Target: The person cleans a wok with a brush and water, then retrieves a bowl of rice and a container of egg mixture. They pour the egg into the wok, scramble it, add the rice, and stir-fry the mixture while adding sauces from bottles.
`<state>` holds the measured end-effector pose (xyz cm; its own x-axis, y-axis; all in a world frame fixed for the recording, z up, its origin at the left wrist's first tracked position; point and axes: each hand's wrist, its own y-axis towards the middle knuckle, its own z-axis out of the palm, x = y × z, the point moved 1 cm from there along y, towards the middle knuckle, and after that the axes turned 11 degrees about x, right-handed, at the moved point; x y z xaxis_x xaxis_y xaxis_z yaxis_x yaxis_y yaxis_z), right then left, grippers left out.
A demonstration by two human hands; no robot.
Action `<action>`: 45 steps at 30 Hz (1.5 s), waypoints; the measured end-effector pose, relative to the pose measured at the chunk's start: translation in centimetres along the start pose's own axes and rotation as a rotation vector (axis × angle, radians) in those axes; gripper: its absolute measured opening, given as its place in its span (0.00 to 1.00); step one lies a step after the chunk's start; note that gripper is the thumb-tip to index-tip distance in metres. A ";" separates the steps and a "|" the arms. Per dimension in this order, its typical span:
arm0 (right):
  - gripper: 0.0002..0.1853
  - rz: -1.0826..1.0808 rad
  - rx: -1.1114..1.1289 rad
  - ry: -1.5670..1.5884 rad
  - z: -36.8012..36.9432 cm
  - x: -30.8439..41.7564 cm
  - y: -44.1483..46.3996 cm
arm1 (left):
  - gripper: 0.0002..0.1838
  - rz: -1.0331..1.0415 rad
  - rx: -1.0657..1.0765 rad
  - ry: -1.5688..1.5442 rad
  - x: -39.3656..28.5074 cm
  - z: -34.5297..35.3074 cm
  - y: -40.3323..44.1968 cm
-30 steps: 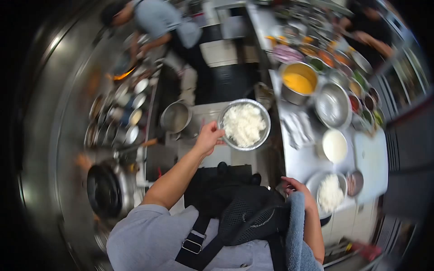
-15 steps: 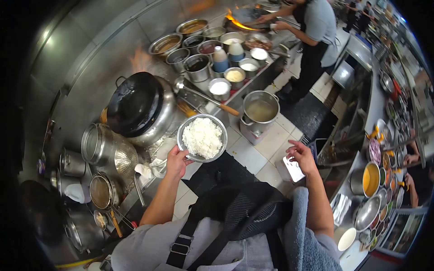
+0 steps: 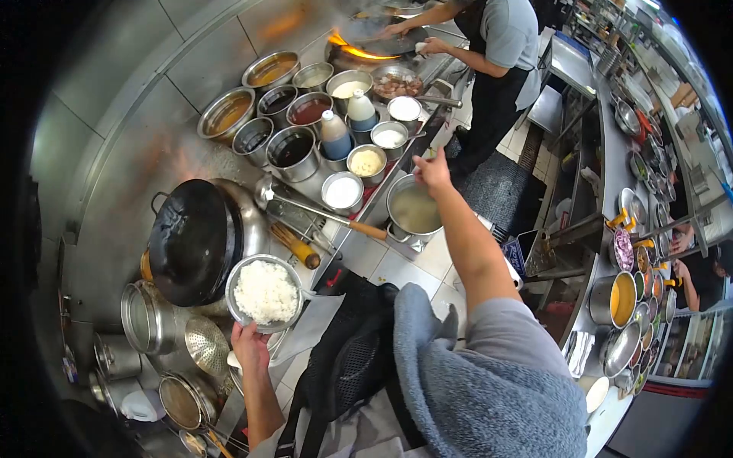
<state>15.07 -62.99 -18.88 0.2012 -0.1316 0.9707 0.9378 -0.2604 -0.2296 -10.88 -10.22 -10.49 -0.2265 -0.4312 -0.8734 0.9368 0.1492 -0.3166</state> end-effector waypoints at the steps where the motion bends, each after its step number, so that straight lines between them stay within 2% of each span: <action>1: 0.52 0.009 0.004 0.000 1.0 0.3 1.5 | 0.17 -0.005 -0.008 0.003 -0.3 1.1 0.1; 3: 0.40 0.056 -0.119 0.145 2.8 1.4 4.4 | 0.17 0.047 -0.009 -0.043 -0.7 3.2 0.2; 4: 0.40 0.054 -0.105 0.154 2.9 1.5 7.2 | 0.17 0.060 -0.017 -0.038 -0.7 3.9 0.4; 6: 0.21 0.002 -0.017 -0.114 2.4 -1.3 12.4 | 0.17 0.066 -0.011 -0.053 -0.6 4.8 0.2; 7: 0.13 -0.235 -0.158 -0.682 3.2 -0.2 11.9 | 0.16 0.068 -0.034 -0.067 -0.6 5.3 0.1; 10: 0.12 -0.307 0.160 -1.168 4.4 5.9 7.3 | 0.16 0.088 -0.031 -0.065 -0.5 6.8 0.0; 11: 0.12 -0.302 0.168 -1.178 3.8 7.1 6.2 | 0.17 0.078 -0.047 -0.082 -0.3 6.9 -0.1; 13: 0.12 -0.519 0.152 -1.082 1.8 8.6 4.1 | 0.18 0.076 -0.072 -0.079 0.6 6.2 0.3; 14: 0.11 -0.609 0.135 -0.868 0.6 8.9 3.2 | 0.18 0.081 -0.088 -0.072 1.1 5.8 0.5; 16: 0.12 -0.386 0.148 -0.209 -1.5 7.5 2.7 | 0.19 0.079 -0.092 -0.068 1.9 5.0 1.3; 18: 0.14 -0.296 0.148 -0.532 -4.2 2.1 4.8 | 0.17 0.088 -0.123 -0.079 1.8 5.8 1.9; 19: 0.15 -0.225 0.149 -0.395 -3.5 2.7 3.5 | 0.17 0.086 -0.145 -0.080 1.8 5.3 2.1; 22: 0.15 -0.388 0.216 -0.277 0.1 7.4 1.0 | 0.19 0.007 -0.142 -0.066 2.8 5.2 3.0; 24: 0.12 -0.375 0.312 -0.142 3.5 9.5 -0.7 | 0.17 -0.005 -0.166 -0.103 3.1 6.4 3.8; 26: 0.10 -0.276 0.426 -0.237 6.2 7.7 -0.5 | 0.17 -0.026 -0.190 -0.098 3.8 6.8 4.4; 28: 0.10 -0.207 0.444 -0.372 8.6 5.2 -0.3 | 0.16 -0.062 -0.185 -0.061 4.2 7.3 5.0; 29: 0.11 -0.244 0.415 -0.534 9.6 4.9 -0.5 | 0.15 -0.056 -0.185 -0.061 4.0 8.0 4.9; 30: 0.11 -0.245 0.419 -0.535 10.2 4.8 -0.5 | 0.15 -0.055 -0.189 -0.062 4.2 8.1 4.9; 33: 0.13 -0.345 0.339 -0.792 11.7 4.1 -0.2 | 0.14 -0.060 -0.198 -0.044 4.8 7.6 4.5; 40: 0.14 -0.493 0.312 -0.915 13.6 2.4 1.0 | 0.13 -0.073 -0.234 -0.038 4.9 6.5 3.1; 43: 0.15 -0.440 0.300 -0.814 13.7 1.9 1.5 | 0.13 -0.076 -0.245 -0.039 5.1 5.8 2.8; 45: 0.13 -0.139 0.313 -0.534 13.1 2.6 1.2 | 0.13 -0.072 -0.239 -0.033 4.9 5.3 2.7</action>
<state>20.38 -51.05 -15.74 0.1097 0.3996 0.9101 0.9874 0.0614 -0.1460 -8.05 -16.67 -13.61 -0.2780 -0.4765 -0.8340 0.8281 0.3211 -0.4595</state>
